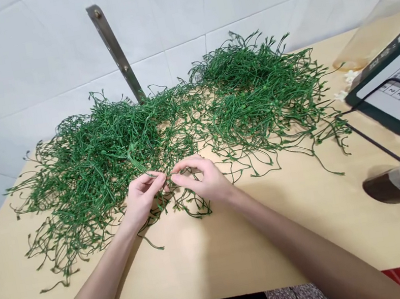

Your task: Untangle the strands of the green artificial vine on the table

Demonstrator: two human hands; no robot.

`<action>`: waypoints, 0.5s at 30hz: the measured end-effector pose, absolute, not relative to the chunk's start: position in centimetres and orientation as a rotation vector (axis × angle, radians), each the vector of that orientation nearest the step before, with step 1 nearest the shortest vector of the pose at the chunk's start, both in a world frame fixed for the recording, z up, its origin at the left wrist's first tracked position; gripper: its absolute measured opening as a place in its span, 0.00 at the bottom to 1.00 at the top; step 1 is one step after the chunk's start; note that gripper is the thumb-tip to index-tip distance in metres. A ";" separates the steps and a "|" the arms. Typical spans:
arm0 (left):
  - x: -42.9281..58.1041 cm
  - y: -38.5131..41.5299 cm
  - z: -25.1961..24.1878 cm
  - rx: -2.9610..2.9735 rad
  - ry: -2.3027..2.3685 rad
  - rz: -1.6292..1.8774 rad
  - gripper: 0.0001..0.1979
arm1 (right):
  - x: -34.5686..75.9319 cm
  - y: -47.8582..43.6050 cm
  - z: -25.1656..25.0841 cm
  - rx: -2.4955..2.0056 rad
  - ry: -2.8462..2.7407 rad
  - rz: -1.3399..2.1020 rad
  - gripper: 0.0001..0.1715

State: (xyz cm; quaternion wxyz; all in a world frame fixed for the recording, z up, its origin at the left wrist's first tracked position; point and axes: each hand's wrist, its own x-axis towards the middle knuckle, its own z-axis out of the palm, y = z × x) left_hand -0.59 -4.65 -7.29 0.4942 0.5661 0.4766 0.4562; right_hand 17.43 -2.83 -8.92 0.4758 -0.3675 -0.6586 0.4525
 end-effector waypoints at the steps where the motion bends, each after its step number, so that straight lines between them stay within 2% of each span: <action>1: -0.6 -4.6 -7.3 1.379 1.155 1.104 0.14 | 17.3 -3.0 -9.0 -0.906 -1.648 1.026 0.07; 4: -0.5 -4.7 -7.4 1.393 1.163 1.107 0.14 | 17.0 -3.2 -9.2 -0.914 -1.673 0.882 0.05; 9: -0.1 -4.9 -7.2 1.376 1.174 1.083 0.15 | 16.9 -3.3 -9.2 -0.953 -1.652 0.847 0.05; 15: -0.1 -5.0 -7.3 1.401 1.171 1.078 0.15 | 16.8 -3.3 -9.8 -0.917 -1.795 0.309 0.09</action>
